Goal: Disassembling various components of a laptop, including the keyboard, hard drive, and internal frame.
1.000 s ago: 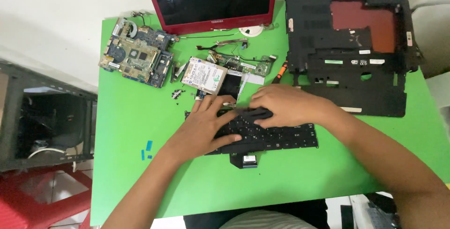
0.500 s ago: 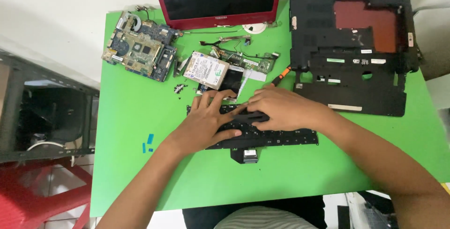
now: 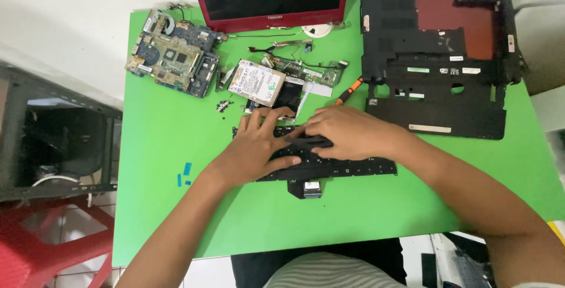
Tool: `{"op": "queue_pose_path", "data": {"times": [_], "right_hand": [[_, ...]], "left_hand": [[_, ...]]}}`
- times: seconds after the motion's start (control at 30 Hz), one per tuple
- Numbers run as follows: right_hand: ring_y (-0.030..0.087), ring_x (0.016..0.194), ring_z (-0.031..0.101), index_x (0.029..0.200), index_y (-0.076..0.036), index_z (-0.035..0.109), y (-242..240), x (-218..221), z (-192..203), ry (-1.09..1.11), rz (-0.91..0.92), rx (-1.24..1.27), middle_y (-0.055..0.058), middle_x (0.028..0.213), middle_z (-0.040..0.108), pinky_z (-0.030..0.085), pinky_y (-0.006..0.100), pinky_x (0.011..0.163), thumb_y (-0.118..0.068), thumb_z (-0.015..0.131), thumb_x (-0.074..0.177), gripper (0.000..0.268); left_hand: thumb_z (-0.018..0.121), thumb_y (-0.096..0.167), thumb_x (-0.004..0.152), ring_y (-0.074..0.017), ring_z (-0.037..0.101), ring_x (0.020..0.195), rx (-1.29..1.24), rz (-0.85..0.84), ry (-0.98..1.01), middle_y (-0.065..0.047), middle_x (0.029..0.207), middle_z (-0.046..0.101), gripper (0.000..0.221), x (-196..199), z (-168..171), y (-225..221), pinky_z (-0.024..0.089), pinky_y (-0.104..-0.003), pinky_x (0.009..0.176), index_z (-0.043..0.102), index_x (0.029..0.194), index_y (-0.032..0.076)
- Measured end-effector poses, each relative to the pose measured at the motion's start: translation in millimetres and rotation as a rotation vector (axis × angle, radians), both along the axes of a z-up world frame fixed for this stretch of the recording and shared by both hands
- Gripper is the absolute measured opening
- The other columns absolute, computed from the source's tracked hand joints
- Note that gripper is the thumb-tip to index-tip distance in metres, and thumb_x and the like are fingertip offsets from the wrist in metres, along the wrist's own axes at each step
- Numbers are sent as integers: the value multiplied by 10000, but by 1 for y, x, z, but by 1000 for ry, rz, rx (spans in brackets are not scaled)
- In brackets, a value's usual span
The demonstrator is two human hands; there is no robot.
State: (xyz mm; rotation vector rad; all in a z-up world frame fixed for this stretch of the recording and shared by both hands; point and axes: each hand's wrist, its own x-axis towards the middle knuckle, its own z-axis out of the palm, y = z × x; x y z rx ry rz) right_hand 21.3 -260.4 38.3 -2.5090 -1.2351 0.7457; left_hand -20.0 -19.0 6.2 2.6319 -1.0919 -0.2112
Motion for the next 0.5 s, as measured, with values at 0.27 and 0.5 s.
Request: {"op": "queue_pose_path", "data": {"times": [0.27, 0.5], "right_hand": [[255, 962, 677, 1140, -66, 741, -14, -2, 20, 31, -37, -212, 69, 996, 744, 530, 414, 893, -257, 644, 933, 297], [303, 1077, 648, 1212, -19, 695, 3, -14, 5, -28, 92, -90, 123, 1095, 728, 478, 483, 1033, -230, 591, 974, 335]], "left_hand": [[467, 618, 1006, -330, 272, 1247, -46, -15, -39, -62, 1454, 307, 643, -1, -4, 2, 271, -411, 932, 511, 1517, 231], [483, 640, 989, -326, 281, 1238, -51, -13, -35, -64, 1459, 317, 652, 2, -14, 3, 272, -411, 925, 516, 1511, 251]]}}
